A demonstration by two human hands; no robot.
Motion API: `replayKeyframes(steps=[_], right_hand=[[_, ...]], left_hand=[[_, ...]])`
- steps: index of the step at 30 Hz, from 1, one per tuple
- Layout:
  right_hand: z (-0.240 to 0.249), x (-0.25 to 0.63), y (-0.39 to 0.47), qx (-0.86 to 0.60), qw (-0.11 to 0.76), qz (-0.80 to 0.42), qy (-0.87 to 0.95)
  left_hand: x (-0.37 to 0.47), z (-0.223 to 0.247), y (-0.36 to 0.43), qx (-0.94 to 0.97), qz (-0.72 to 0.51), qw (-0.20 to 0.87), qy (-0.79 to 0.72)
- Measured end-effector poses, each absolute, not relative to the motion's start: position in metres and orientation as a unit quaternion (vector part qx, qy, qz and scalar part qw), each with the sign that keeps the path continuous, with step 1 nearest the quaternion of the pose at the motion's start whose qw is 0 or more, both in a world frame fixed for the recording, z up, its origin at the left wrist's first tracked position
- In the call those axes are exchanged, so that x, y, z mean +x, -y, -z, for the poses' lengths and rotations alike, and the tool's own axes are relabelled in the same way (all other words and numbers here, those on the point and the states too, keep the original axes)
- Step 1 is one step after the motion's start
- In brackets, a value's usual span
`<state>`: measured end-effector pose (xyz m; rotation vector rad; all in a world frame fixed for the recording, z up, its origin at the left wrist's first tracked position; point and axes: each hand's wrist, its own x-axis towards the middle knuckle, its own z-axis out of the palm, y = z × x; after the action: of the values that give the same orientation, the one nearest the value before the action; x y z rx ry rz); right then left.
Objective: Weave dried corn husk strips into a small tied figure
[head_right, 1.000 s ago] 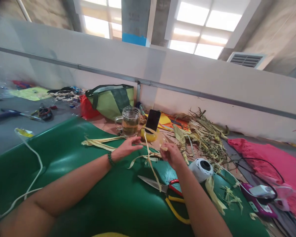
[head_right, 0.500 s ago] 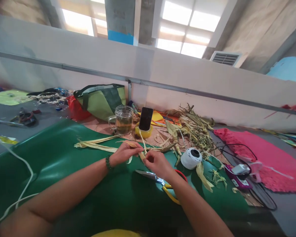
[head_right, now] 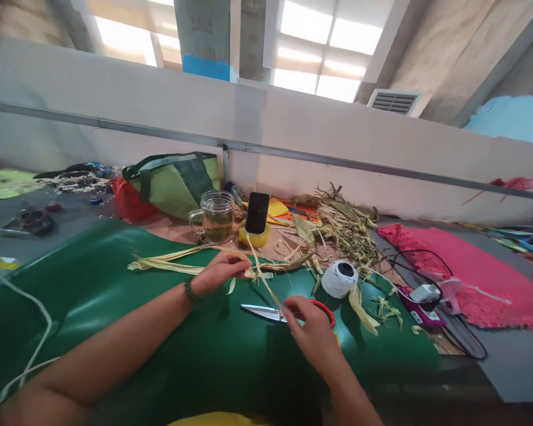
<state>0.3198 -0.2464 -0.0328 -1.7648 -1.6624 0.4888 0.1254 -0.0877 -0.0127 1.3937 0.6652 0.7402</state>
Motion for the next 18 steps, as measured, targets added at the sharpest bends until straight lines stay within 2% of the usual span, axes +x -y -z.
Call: replayKeyframes(steps=[2,5,11,15,18], right_hand=[[0.040,0.344,0.261,-0.730,0.252,-0.118,0.624],[0.043,0.365,0.276,-0.745,0.128,-0.098,0.647],[0.022,0.349,0.273,-0.743,0.011,-0.079,0.664],[0.004,0.352,0.289,-0.736,-0.021,-0.119,0.667],[-0.001,0.373,0.318,-0.722,0.054,-0.163,0.670]], left_hand=[[0.125,0.010,0.087,0.594,-0.345,0.666,-0.291],[0.124,0.005,0.090,0.587,-0.358,0.668,-0.285],[0.125,0.007,0.096,0.596,-0.309,0.683,-0.288],[0.123,0.013,0.088,0.570,-0.340,0.678,-0.314],[0.120,0.014,0.081,0.575,-0.367,0.650,-0.335]])
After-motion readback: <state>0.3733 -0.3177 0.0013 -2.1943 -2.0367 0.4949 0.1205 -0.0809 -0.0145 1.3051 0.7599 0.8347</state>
